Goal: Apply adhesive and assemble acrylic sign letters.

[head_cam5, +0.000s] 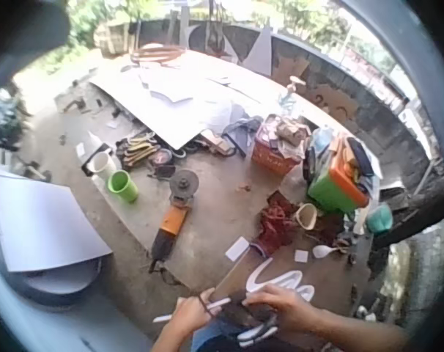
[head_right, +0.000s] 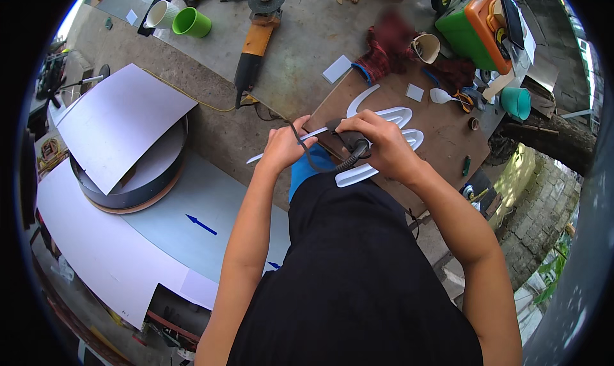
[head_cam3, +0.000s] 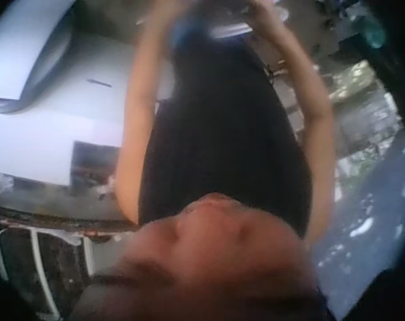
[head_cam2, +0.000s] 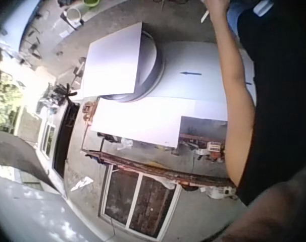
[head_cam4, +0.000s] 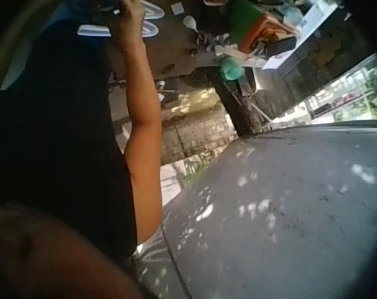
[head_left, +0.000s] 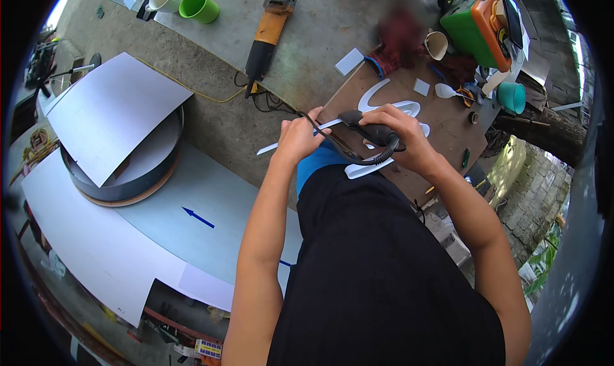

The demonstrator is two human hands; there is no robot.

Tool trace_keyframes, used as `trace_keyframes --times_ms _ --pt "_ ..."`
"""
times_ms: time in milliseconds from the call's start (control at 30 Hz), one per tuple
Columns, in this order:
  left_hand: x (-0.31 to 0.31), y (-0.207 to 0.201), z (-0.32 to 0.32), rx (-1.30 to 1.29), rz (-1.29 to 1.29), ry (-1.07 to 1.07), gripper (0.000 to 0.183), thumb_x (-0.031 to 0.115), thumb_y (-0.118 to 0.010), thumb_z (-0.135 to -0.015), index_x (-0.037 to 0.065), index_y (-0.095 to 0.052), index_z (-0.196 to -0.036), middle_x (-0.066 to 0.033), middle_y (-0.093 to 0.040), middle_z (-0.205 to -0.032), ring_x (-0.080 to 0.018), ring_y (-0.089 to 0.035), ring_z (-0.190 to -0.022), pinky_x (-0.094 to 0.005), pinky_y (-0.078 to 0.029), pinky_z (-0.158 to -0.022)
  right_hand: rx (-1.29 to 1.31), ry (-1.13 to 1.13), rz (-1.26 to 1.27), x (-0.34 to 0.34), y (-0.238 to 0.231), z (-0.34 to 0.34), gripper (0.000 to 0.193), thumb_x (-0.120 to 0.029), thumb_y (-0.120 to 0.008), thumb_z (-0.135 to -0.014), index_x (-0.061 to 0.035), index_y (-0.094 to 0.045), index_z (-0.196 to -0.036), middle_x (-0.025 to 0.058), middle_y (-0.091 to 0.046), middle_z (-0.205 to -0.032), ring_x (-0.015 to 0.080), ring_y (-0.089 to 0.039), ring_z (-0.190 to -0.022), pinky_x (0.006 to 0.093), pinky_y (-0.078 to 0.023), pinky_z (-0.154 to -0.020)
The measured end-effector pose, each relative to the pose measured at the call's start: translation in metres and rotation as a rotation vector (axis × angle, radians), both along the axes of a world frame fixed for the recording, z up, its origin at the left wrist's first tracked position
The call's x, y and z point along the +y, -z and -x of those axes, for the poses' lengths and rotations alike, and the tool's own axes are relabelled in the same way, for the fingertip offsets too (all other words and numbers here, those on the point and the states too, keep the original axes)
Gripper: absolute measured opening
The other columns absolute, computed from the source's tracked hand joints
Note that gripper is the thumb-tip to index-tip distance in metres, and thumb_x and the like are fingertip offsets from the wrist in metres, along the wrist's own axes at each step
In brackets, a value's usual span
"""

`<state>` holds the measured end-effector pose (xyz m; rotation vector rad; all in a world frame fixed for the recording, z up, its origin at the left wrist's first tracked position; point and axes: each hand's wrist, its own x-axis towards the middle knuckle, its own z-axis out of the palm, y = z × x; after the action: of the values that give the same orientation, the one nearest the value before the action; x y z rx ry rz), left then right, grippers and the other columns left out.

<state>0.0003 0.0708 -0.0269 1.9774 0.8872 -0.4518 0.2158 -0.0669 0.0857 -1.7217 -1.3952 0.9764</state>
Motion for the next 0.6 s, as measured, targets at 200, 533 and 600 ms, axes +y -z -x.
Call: trace_keyframes --times_ms 200,533,600 --pt "0.0036 -0.0003 -0.0032 0.003 0.044 -0.007 0.072 0.039 -0.077 -0.091 0.013 -0.053 -0.154 -0.0106 -0.08 -0.111 -0.0329 -0.074 -0.107 -0.0472 -0.048 -0.103 -0.009 -0.007 0.009 0.0024 0.0002 -0.0022 0.053 0.005 -0.086 -0.07 -0.0106 -0.07 -0.118 0.0105 -0.068 -0.106 0.0339 -0.071 -0.098 0.0418 -0.057 -0.083" --pt "0.0031 0.0036 -0.006 0.007 0.025 -0.012 0.075 0.038 -0.077 -0.091 0.013 -0.049 -0.157 -0.0112 -0.08 -0.111 -0.0335 -0.074 -0.109 -0.0463 -0.048 -0.104 -0.005 -0.004 0.011 0.0044 0.0036 -0.0045 0.053 0.007 -0.084 -0.07 -0.0105 -0.07 -0.118 0.0108 -0.068 -0.107 0.0341 -0.071 -0.099 0.0419 -0.057 -0.083" --pt "0.0031 0.0035 -0.006 0.009 0.021 -0.005 0.076 0.038 -0.077 -0.092 0.013 -0.048 -0.157 -0.0111 -0.08 -0.111 -0.0337 -0.074 -0.109 -0.0463 -0.048 -0.104 -0.022 -0.011 0.016 0.0036 0.0063 -0.0054 0.055 0.01 -0.083 -0.069 -0.0106 -0.07 -0.119 0.0108 -0.068 -0.107 0.0346 -0.071 -0.1 0.0425 -0.057 -0.084"
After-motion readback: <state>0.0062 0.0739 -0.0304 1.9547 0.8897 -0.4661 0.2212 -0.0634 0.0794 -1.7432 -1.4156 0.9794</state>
